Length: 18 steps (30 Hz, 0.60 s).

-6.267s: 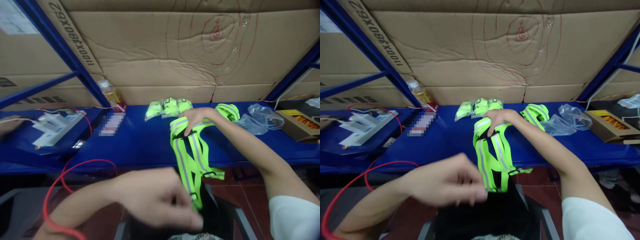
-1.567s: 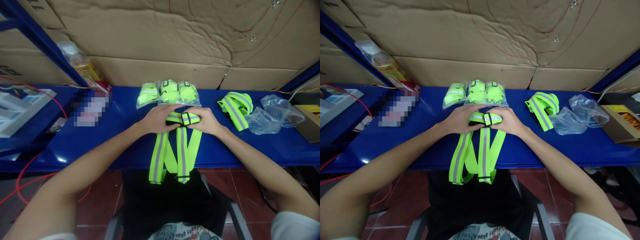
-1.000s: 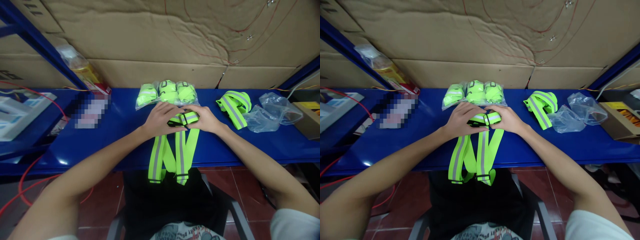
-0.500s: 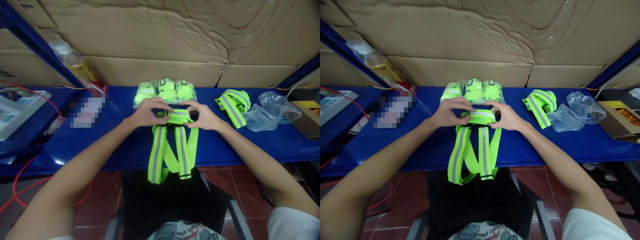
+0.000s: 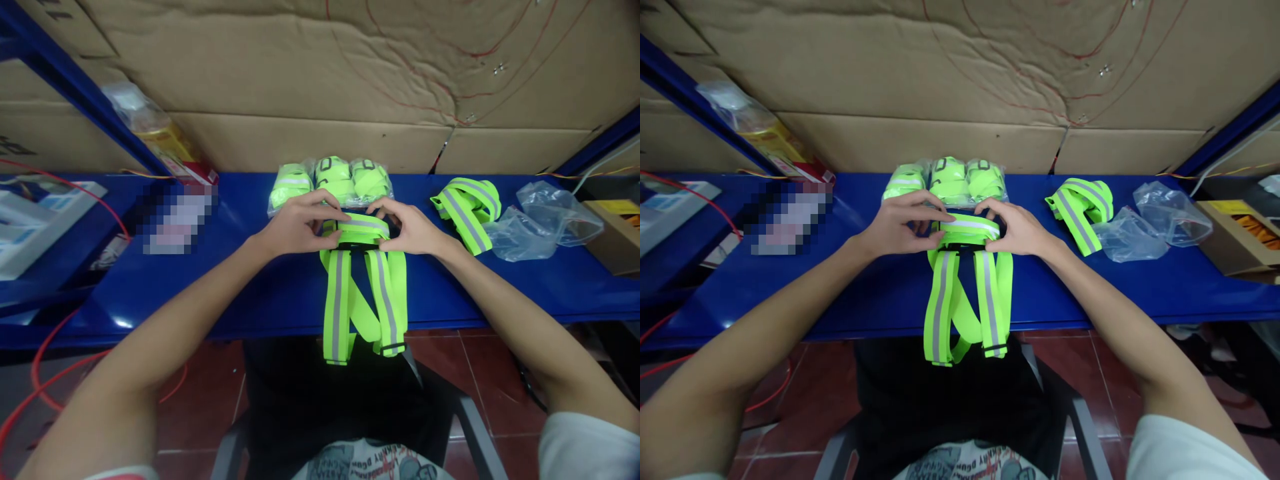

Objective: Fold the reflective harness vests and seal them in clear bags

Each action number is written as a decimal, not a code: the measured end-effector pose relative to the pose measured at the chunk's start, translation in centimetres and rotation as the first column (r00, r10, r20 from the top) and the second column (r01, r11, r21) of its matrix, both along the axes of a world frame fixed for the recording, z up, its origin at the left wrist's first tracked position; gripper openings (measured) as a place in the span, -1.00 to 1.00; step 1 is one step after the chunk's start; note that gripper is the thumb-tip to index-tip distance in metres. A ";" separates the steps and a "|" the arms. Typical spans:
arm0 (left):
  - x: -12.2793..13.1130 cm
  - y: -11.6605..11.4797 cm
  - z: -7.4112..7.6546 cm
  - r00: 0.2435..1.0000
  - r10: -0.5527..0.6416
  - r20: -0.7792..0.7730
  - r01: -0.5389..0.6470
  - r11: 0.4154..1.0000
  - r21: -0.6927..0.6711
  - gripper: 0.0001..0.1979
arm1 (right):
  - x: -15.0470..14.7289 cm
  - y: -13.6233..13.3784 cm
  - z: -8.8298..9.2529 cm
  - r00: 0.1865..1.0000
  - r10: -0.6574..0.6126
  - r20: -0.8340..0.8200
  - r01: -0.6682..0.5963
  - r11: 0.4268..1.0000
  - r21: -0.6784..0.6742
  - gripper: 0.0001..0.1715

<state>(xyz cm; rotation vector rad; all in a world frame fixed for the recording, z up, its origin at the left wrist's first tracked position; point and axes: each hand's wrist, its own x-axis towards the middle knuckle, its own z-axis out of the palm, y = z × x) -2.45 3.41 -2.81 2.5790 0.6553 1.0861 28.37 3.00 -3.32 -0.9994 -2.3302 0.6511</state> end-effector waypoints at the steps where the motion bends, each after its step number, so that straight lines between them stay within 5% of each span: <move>1: 0.0 0.0 -0.1 1.000 -0.018 0.001 0.018 0.999 -0.031 -0.73 | 0.0 0.0 0.0 1.000 0.007 0.012 -0.007 1.000 -0.011 -0.25; 9: 0.7 -0.3 -1.0 0.995 -0.073 -0.060 0.062 0.984 -0.164 -0.67 | -0.3 0.1 -0.4 0.998 0.028 -0.057 -0.032 0.997 -0.069 -0.55; 13: 1.5 -0.7 -1.5 0.990 -0.005 -0.141 -0.010 0.994 -0.108 -0.46 | -0.1 -0.1 0.2 0.988 0.010 -0.152 -0.048 0.968 -0.246 -0.60; 18: 1.6 -0.6 -2.0 0.988 0.083 -0.128 -0.094 0.993 -0.077 -0.68 | 0.5 0.0 0.9 0.966 -0.064 -0.249 -0.066 0.874 -0.481 -0.46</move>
